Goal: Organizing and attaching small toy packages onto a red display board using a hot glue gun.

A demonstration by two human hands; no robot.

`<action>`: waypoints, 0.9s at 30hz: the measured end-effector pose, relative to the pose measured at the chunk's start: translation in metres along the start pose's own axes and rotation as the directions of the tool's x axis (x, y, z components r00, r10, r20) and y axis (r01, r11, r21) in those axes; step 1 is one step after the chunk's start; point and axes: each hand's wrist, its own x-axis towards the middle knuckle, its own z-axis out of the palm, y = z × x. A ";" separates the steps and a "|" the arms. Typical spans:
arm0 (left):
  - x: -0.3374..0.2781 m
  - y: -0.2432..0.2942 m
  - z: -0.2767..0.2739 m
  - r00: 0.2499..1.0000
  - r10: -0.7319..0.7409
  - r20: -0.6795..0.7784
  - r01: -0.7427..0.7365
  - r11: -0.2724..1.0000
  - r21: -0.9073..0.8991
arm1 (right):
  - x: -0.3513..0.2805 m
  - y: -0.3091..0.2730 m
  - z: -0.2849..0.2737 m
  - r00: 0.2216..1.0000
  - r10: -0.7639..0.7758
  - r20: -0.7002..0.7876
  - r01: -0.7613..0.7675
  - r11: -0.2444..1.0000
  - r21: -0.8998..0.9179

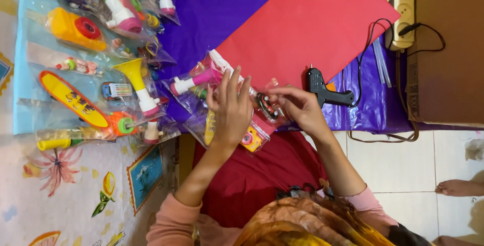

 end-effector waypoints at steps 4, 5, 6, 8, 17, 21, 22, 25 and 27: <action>0.001 0.012 -0.028 0.995 -0.097 -0.010 0.094 0.976 -0.194 | 0.003 0.043 -0.014 0.995 -0.025 -0.101 0.061 0.928 0.367; 0.004 0.016 -0.042 0.974 -0.193 0.116 0.225 0.867 -0.444 | 0.003 0.045 -0.014 0.991 -0.041 -0.124 0.094 0.882 0.462; 0.007 0.021 -0.055 0.933 -0.248 0.261 0.359 0.679 -0.640 | 0.003 0.046 -0.015 0.988 -0.054 -0.147 0.127 0.825 0.551; -0.006 0.026 -0.046 0.857 -0.277 0.435 0.515 0.489 -0.704 | 0.005 0.035 -0.006 0.984 -0.066 -0.165 0.151 0.803 0.576; 0.008 0.011 -0.057 0.855 -0.219 0.470 0.514 0.243 -0.823 | 0.005 0.005 0.007 0.979 -0.123 -0.163 0.177 0.909 0.377; 0.011 0.000 -0.062 0.889 -0.184 0.419 0.455 0.458 -0.764 | 0.005 -0.005 -0.002 0.974 -0.206 -0.097 0.210 0.977 0.039; 0.014 0.000 -0.066 0.889 -0.184 0.419 0.455 0.457 -0.764 | 0.006 -0.009 -0.002 0.974 -0.206 -0.097 0.211 0.977 0.039; 0.021 0.001 -0.075 0.932 -0.064 0.358 0.323 0.599 -0.733 | 0.008 -0.020 0.000 0.954 -0.295 0.051 0.299 0.937 -0.180; 0.023 0.001 -0.075 0.966 -0.005 0.257 0.188 0.694 -0.695 | 0.006 -0.027 0.005 0.951 -0.309 0.020 0.301 0.908 -0.292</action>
